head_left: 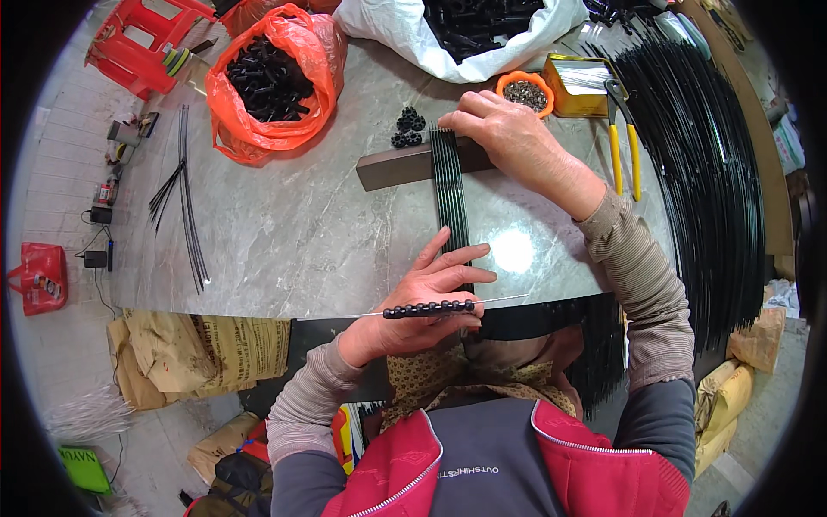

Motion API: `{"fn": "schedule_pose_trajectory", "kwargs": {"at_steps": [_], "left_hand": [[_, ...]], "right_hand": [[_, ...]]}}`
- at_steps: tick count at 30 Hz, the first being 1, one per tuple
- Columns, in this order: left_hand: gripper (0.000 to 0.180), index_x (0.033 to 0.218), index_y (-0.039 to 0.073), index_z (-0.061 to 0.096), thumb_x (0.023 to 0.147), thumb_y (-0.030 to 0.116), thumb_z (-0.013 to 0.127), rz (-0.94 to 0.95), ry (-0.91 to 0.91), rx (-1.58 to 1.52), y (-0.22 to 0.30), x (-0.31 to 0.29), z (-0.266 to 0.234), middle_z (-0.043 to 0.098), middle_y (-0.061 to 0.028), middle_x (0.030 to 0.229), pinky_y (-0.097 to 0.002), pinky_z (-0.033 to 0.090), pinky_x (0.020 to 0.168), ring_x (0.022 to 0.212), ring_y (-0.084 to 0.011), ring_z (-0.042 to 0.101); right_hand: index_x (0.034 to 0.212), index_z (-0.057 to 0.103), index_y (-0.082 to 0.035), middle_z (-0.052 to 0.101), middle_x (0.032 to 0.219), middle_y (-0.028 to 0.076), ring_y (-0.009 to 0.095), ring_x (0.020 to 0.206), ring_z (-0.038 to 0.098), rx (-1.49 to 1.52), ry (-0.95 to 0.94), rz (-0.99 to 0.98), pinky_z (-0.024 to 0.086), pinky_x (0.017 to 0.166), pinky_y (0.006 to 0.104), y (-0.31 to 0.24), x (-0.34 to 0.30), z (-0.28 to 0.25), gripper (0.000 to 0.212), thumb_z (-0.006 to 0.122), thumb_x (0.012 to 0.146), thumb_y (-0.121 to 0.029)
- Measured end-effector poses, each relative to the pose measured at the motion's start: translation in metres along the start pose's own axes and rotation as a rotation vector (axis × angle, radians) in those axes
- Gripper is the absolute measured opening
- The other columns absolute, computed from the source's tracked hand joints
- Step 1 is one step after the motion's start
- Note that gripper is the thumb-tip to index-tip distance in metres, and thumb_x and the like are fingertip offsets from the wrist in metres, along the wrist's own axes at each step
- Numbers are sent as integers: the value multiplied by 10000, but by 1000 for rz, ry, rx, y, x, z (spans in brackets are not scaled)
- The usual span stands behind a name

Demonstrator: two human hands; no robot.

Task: Assembling bundles of black plastic rods into a central hub and using pliers to secure or trim them.

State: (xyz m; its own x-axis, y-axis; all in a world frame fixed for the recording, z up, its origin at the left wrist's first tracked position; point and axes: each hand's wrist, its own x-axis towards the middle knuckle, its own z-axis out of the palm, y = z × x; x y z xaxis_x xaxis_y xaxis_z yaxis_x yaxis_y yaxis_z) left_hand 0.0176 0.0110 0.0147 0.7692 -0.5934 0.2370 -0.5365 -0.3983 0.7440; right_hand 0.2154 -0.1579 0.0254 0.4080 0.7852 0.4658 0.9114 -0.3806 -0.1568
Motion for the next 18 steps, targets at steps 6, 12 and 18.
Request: {"fn": "schedule_pose_trajectory", "kwargs": {"at_steps": [6, 12, 18], "left_hand": [[100, 854, 147, 686, 802, 164, 770, 11, 20, -14, 4, 4, 0, 663, -58, 1236, -548, 141, 1211, 1364, -324, 481], [127, 857, 149, 661, 802, 146, 775, -2, 28, -13, 4, -3, 2, 666, -48, 1221, -559, 147, 1208, 1364, -318, 478], [126, 863, 165, 683, 792, 142, 784, 8, 27, -1, 1, -2, 4, 660, -27, 1244, -551, 127, 1213, 1384, -304, 458]], "right_hand": [[1113, 637, -71, 587, 1009, 102, 305, 964, 618, 129, 64, 14, 518, 821, 391, -1, 3, -2, 284, 602, 843, 10], [1049, 639, -82, 602, 1038, 105, 290, 953, 629, -94, 124, 80, 528, 816, 391, 13, 2, -25, 228, 673, 824, -78], [814, 677, -93, 647, 920, 67, 262, 924, 652, -727, -5, 332, 501, 772, 398, 63, -20, -88, 44, 679, 800, -134]]}}
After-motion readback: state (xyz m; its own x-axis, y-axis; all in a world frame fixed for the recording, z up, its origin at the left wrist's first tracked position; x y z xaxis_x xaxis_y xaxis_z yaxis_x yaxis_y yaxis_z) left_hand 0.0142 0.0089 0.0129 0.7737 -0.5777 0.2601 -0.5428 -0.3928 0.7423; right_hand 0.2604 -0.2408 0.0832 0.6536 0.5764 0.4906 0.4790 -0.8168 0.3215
